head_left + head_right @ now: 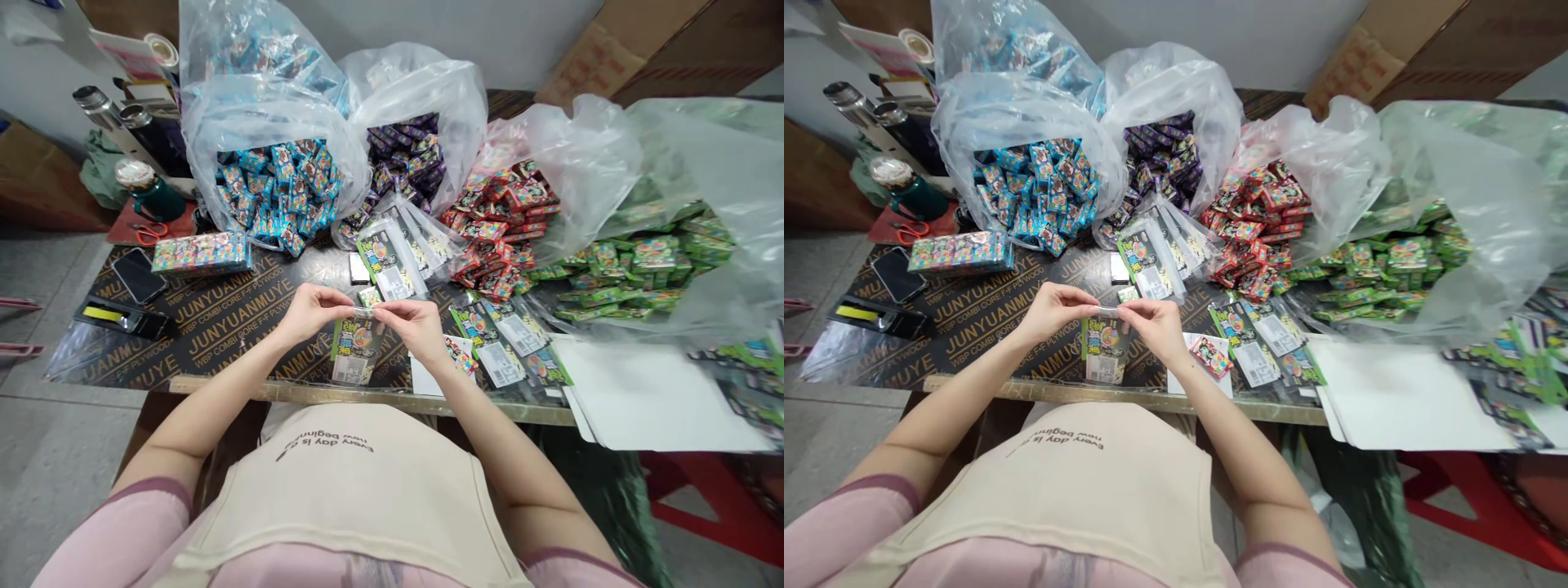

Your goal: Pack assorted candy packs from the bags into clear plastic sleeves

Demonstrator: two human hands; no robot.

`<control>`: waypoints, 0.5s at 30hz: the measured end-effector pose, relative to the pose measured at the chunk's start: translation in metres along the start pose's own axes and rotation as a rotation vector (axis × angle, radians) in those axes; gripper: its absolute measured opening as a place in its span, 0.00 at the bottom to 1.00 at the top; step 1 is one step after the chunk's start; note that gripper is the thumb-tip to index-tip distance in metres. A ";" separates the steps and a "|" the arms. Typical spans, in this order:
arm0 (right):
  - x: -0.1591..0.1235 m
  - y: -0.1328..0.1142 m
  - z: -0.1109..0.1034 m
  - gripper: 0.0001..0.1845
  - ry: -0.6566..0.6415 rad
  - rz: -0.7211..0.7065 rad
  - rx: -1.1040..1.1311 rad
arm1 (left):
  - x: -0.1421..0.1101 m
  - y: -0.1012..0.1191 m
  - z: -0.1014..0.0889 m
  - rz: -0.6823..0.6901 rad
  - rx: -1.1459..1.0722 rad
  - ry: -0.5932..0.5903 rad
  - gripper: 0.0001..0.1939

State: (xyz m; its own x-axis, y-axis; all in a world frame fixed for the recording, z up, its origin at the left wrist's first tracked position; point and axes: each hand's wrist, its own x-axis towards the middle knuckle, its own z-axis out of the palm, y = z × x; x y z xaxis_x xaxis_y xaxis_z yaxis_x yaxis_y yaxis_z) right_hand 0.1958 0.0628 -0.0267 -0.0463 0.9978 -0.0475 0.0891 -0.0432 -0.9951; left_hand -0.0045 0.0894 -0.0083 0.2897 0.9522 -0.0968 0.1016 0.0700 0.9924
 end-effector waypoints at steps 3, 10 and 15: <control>0.002 -0.002 0.000 0.12 -0.019 -0.017 -0.023 | -0.001 0.001 0.000 0.033 0.078 0.001 0.06; -0.019 0.016 -0.003 0.10 -0.004 -0.273 -0.200 | -0.012 -0.007 -0.002 0.294 0.284 -0.044 0.02; -0.019 0.025 0.004 0.09 0.056 -0.332 -0.257 | -0.004 -0.013 0.003 0.190 0.121 0.005 0.02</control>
State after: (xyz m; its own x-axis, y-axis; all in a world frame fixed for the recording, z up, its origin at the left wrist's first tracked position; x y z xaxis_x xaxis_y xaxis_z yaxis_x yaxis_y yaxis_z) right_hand 0.1947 0.0430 -0.0507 -0.0611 0.9568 0.2843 0.3240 0.2884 -0.9010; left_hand -0.0045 0.0835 -0.0205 0.3101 0.9463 0.0913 0.1594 -0.1464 0.9763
